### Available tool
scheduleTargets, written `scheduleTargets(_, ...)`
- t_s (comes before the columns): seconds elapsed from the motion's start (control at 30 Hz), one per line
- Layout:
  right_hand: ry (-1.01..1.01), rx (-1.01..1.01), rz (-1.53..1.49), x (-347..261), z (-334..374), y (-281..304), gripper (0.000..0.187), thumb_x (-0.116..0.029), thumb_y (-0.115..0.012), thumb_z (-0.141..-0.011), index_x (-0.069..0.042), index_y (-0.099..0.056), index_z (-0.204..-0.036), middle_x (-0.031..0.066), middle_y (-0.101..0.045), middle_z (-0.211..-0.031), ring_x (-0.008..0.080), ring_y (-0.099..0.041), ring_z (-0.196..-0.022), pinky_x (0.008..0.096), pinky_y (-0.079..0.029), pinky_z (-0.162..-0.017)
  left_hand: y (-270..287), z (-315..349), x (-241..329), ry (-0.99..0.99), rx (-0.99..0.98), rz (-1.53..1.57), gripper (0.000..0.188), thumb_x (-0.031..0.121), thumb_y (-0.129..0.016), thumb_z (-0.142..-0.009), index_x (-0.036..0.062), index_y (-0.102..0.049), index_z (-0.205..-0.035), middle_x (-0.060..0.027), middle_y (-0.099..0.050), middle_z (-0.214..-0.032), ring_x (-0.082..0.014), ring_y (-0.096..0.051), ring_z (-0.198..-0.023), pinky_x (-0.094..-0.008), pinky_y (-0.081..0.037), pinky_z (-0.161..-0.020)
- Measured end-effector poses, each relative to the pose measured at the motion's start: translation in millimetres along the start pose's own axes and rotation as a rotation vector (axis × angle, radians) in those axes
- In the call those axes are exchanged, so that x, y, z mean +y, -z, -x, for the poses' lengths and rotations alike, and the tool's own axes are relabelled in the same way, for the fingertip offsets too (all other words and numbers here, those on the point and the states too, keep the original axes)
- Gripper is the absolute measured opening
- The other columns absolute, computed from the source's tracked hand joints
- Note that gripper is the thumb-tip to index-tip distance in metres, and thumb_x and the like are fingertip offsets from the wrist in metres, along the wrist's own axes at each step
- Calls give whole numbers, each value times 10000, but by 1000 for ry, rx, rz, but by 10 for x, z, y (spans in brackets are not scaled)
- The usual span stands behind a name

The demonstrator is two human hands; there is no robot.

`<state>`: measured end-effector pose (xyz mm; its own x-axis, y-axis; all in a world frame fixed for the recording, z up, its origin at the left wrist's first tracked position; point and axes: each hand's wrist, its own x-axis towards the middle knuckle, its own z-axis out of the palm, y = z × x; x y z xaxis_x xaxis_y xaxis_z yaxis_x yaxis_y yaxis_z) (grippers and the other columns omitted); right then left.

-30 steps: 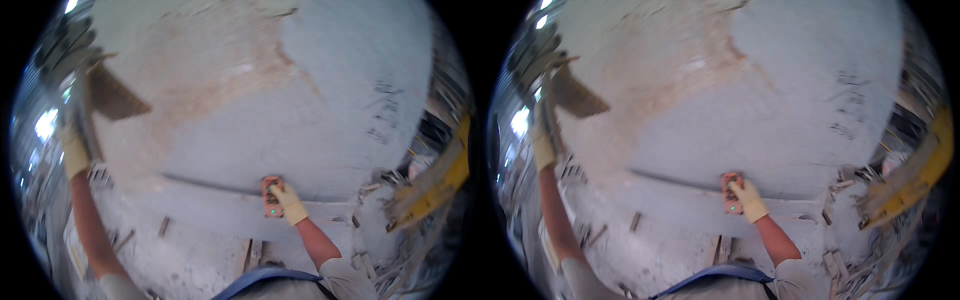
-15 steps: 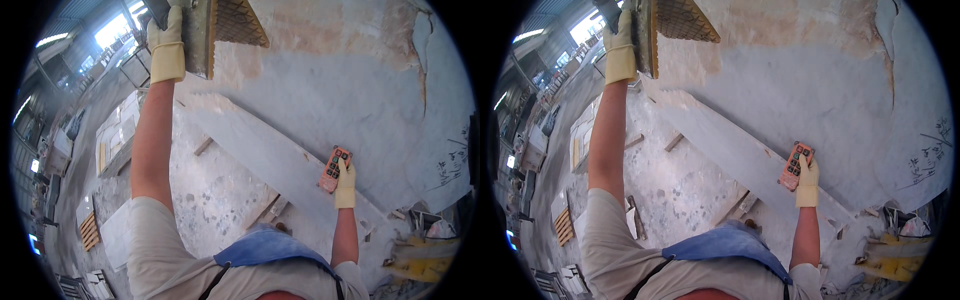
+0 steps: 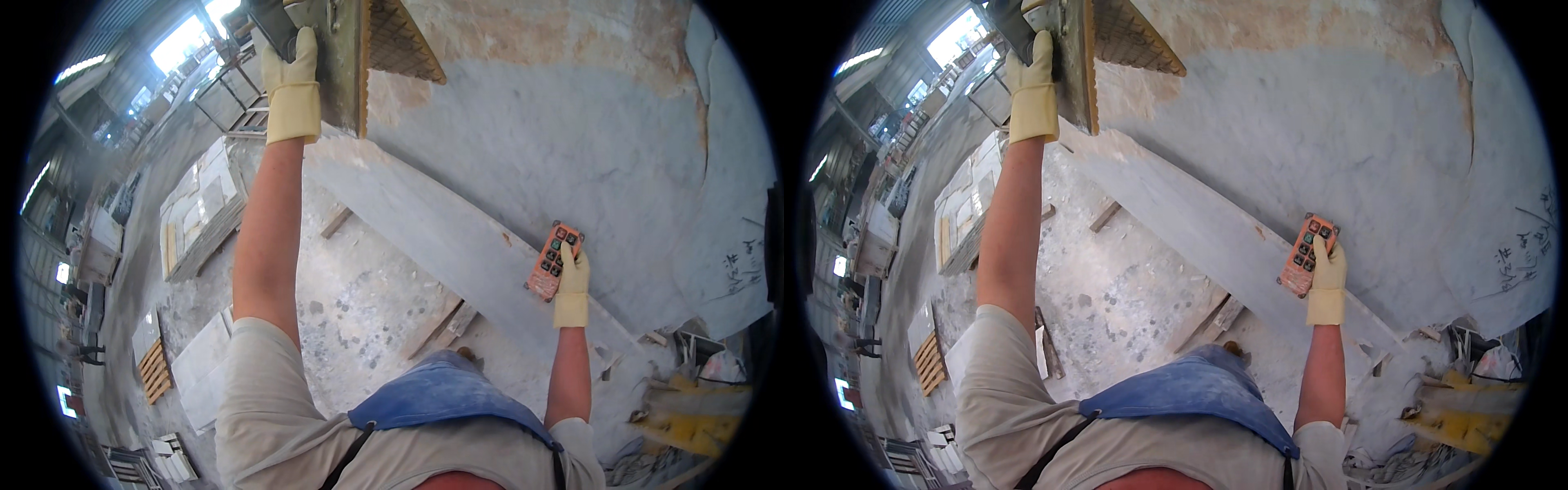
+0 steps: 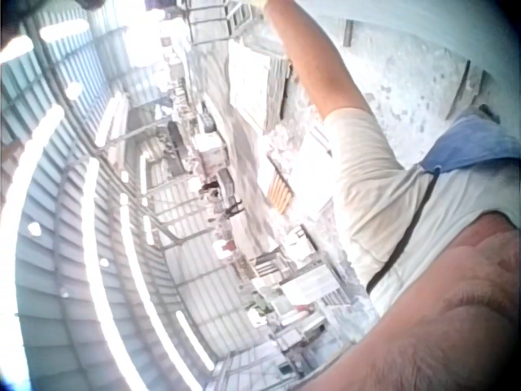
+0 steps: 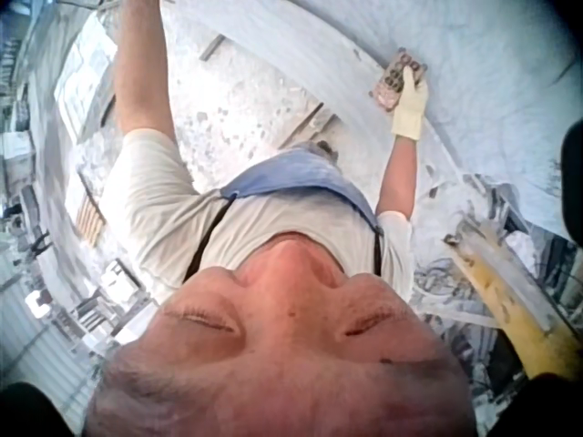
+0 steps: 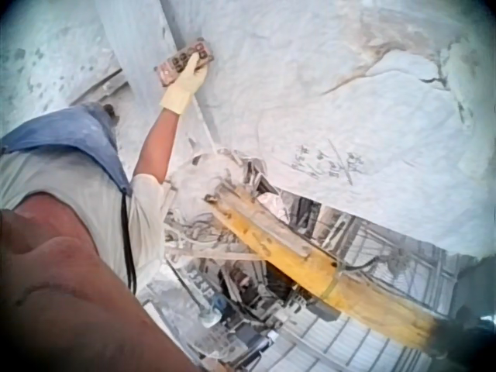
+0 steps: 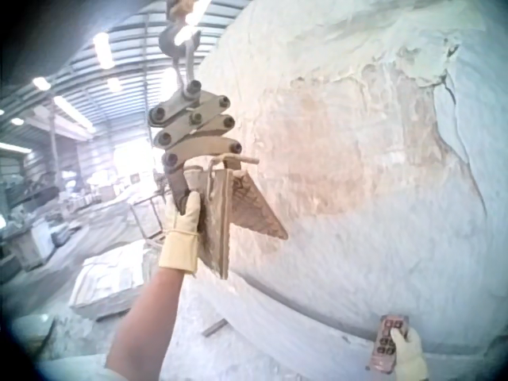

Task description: The person picks up large, flat stone slabs from a wooden rack and carries them to a wooden pallet on the floor, stacking them one by one. The person also uses a handheld measuring device to scan the surface of a large vertical slab.

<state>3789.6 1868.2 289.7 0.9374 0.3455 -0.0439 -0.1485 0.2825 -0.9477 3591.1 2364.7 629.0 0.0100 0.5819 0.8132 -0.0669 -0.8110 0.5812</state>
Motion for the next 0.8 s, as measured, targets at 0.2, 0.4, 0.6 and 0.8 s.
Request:
scheduleTargets(0.2,-4,9,-9,-88,76,-57,257,-188,-703,-1020,-12,-674,-1205,17,-731,-992,71,-680,-788,261,-562,-685,-28,120,-299,74,-72,52,460,338,-819,-895,-3,-710,-1183,-50,-734,-1045,-132,-663,-909,-297,-534,-792)
scheduleTargets(0.4,10,9,5,-42,35,-13,265,-177,-691,-1024,-3,-667,-1222,20,-728,-1012,68,-678,-801,258,-560,-694,-8,354,-433,104,-119,16,532,420,-795,-872,-30,-711,-1143,-132,-753,-1061,-200,-689,-918,-351,-534,-850)
scheduleTargets(0.6,12,18,25,-19,29,-14,255,-181,-684,-1026,-7,-668,-1212,26,-726,-1013,76,-678,-790,265,-564,-681,16,532,-610,123,-143,24,413,318,-795,-913,14,-706,-1177,-45,-728,-1044,-139,-652,-895,-305,-531,-827)
scheduleTargets(0.8,17,4,12,-61,50,-68,224,-176,-679,-1030,-10,-669,-1181,24,-724,-997,75,-676,-785,267,-564,-674,-35,767,-795,101,-103,49,367,272,-789,-919,19,-705,-1172,-43,-725,-1044,-132,-651,-900,-294,-531,-819)
